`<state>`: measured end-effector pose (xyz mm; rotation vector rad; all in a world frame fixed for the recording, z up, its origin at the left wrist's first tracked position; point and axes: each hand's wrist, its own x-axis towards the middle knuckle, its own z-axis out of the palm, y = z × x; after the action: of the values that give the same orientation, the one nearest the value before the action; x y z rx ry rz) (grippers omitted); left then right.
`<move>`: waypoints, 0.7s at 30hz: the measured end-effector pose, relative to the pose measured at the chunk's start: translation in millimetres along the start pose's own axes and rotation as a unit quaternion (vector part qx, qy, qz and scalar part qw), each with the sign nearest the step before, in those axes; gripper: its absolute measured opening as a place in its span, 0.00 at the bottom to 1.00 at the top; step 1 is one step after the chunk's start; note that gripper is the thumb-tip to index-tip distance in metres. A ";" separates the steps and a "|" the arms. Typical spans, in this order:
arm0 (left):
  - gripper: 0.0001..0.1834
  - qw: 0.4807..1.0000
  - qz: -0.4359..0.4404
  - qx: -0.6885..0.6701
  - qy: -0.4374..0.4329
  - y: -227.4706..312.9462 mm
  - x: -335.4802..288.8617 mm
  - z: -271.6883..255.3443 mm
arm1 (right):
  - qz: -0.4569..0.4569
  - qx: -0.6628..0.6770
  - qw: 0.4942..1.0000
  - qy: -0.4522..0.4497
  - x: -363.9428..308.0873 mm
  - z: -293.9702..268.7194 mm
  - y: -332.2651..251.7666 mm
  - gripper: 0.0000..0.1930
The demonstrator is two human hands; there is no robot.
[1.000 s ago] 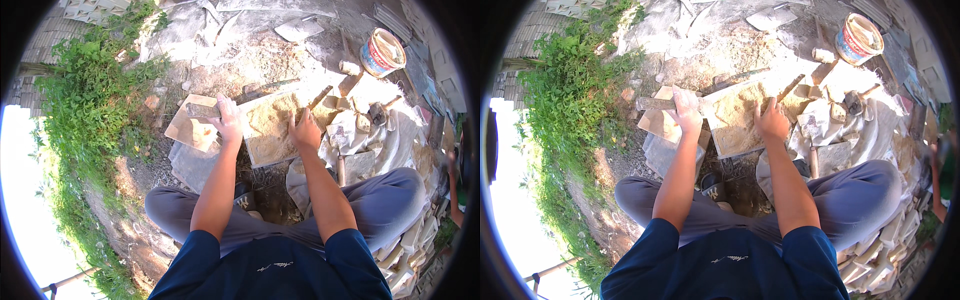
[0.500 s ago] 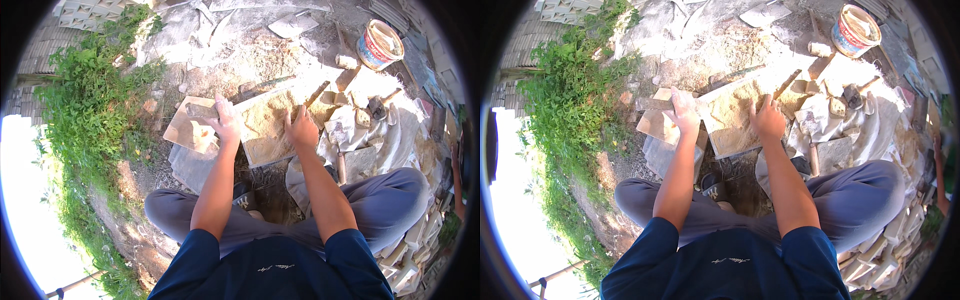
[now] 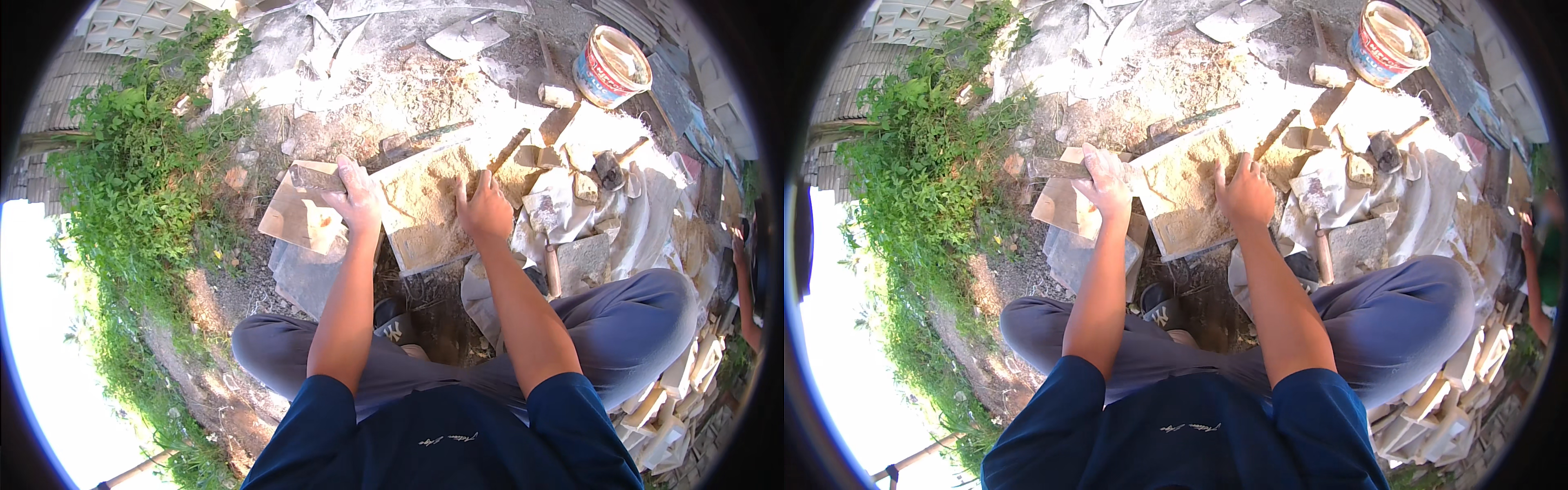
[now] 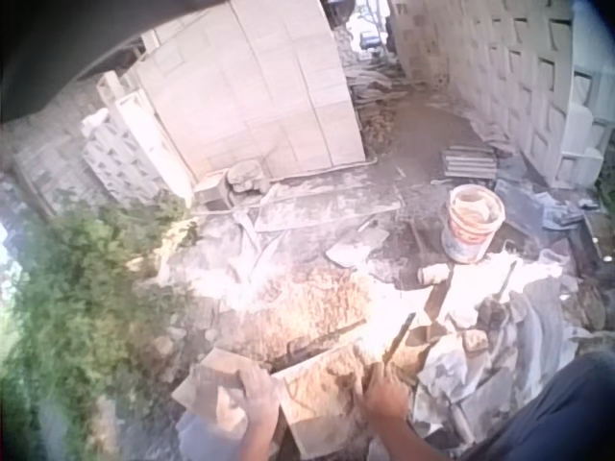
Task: The person shapes a stone block by hitting its edges with a hammer while holding it in a tray of sand. They turn the stone multiple times to work on different sides and wipe away debris by hand.
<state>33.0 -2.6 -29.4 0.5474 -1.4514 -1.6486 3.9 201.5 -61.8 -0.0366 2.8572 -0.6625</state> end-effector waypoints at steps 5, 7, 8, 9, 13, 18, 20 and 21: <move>0.08 0.991 0.031 -0.113 -0.057 47.1 10.7 2.4 | -0.006 -0.009 1.000 0.007 -1.4 1.1 -1.5 0.30; 0.10 0.920 0.036 -0.323 -0.218 66.1 31.2 -5.8 | -0.023 0.004 0.999 0.034 -1.8 -2.2 -12.1 0.28; 0.17 0.938 -0.008 -0.305 -0.166 67.2 46.2 -18.1 | -0.022 0.010 0.999 0.027 -3.4 -3.1 -17.4 0.27; 0.17 0.937 -0.011 -0.308 -0.162 76.5 40.6 -4.0 | -0.022 0.004 0.999 0.026 -2.7 -1.5 -13.7 0.27; 0.29 0.996 0.002 -0.087 -0.025 115.2 35.5 47.6 | -0.010 0.000 1.000 0.011 0.0 -0.9 -8.8 0.28; 0.28 0.992 -0.034 -0.119 0.019 104.5 35.3 52.7 | 0.001 -0.005 1.000 -0.007 -1.1 -2.6 -12.5 0.28; 0.26 0.986 -0.015 -0.164 0.025 100.9 37.4 52.7 | -0.014 0.008 1.000 0.012 -1.5 -1.8 -11.4 0.29; 0.26 0.986 -0.019 -0.165 0.027 102.4 38.1 53.0 | -0.013 0.003 1.000 0.011 -0.3 -1.3 -9.2 0.29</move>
<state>2.2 0.6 88.0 0.4303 -1.1022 -1.8423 3.7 193.8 -56.6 -0.0657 2.8808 -0.6815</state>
